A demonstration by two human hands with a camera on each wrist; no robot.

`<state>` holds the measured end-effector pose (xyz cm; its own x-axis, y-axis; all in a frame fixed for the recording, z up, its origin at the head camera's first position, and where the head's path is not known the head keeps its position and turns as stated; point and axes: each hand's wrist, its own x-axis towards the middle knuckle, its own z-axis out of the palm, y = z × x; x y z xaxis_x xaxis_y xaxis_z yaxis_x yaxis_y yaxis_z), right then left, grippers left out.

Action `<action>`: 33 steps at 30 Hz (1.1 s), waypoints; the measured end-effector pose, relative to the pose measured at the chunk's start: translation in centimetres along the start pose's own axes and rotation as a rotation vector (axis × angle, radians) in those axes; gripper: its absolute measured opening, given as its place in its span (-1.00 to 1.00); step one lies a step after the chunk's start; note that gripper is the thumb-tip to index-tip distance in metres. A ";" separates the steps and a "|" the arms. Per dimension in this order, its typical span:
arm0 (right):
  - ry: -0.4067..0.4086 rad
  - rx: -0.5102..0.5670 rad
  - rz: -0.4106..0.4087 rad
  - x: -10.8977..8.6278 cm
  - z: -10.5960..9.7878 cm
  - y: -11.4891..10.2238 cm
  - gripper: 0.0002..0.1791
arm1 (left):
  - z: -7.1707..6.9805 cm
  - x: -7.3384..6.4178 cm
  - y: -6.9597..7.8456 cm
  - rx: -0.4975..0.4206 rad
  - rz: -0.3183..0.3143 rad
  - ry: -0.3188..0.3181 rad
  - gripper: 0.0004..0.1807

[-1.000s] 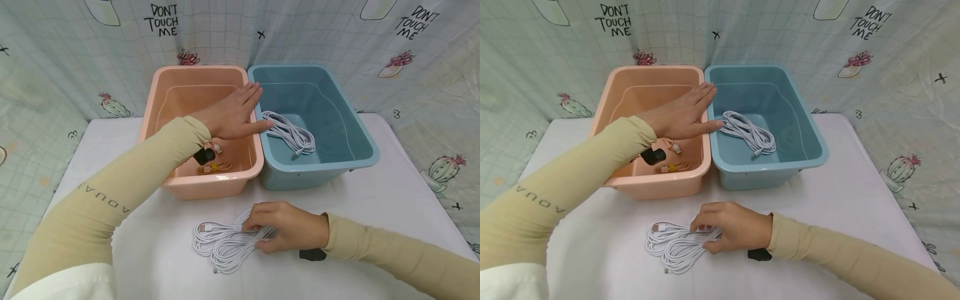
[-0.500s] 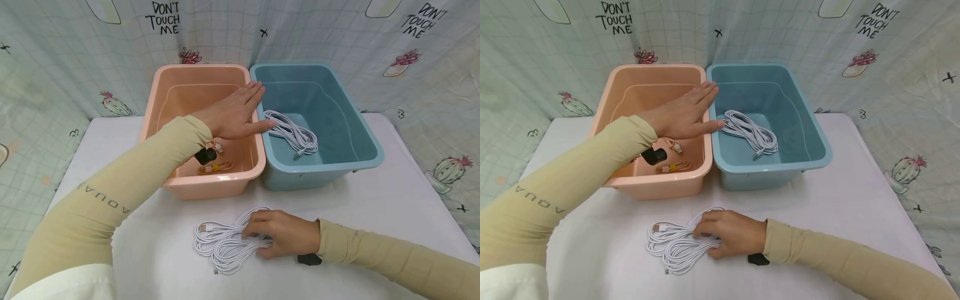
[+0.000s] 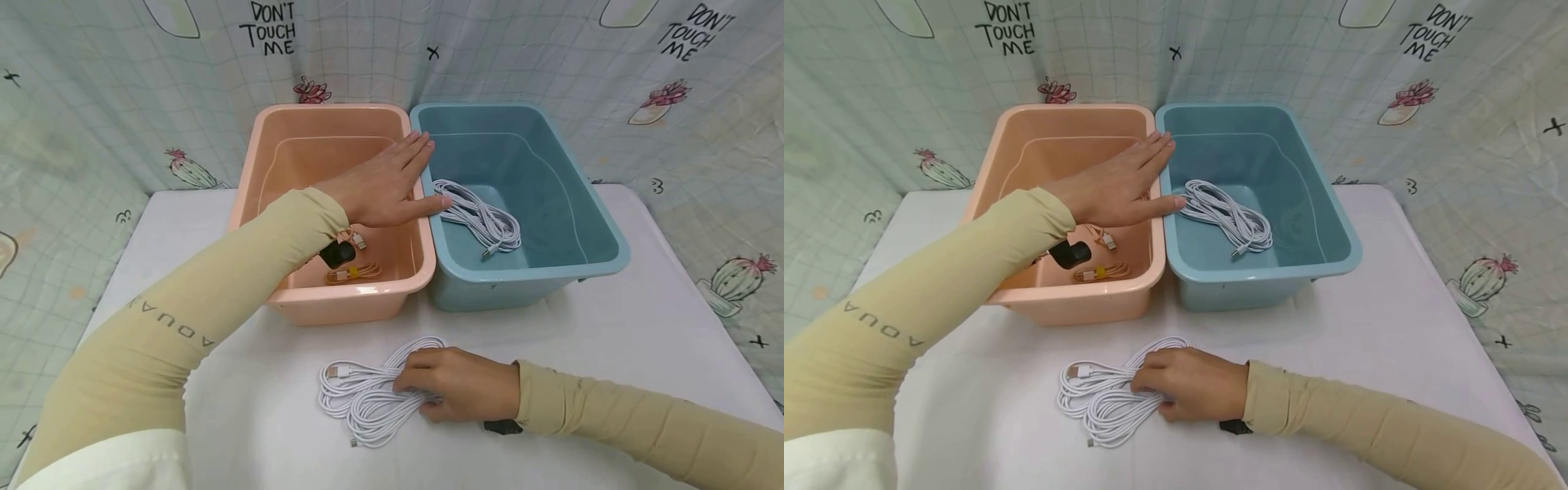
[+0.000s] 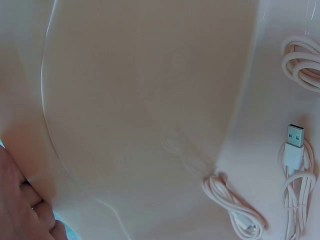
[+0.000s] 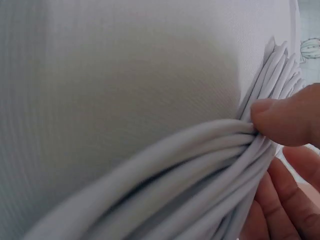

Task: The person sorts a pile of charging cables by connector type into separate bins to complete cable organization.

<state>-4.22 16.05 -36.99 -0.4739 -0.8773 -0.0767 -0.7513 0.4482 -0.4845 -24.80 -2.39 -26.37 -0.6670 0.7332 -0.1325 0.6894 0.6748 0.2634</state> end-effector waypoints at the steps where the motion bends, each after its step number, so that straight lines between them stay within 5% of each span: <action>1: -0.004 -0.010 0.000 0.0 0.0 -0.1 -0.57 | 0.0 0.0 0.0 0.002 0.000 0.000 0.08; 10: -0.023 -0.088 0.018 0.2 -0.4 -0.9 -0.57 | -0.1 0.1 0.0 0.005 0.006 0.003 0.07; 20: 0.065 -0.217 -0.029 0.2 0.6 -1.6 -0.63 | 0.0 0.0 -0.2 -0.002 0.005 0.002 0.08; 33: -0.026 -0.204 0.002 0.4 0.4 -1.8 -0.65 | 0.0 -0.1 0.0 0.000 -0.005 -0.003 0.08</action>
<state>-2.86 14.85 -36.55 -0.4653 -0.8794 -0.1012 -0.8293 0.4730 -0.2976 -24.74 -2.47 -26.34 -0.6696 0.7301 -0.1367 0.6860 0.6784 0.2629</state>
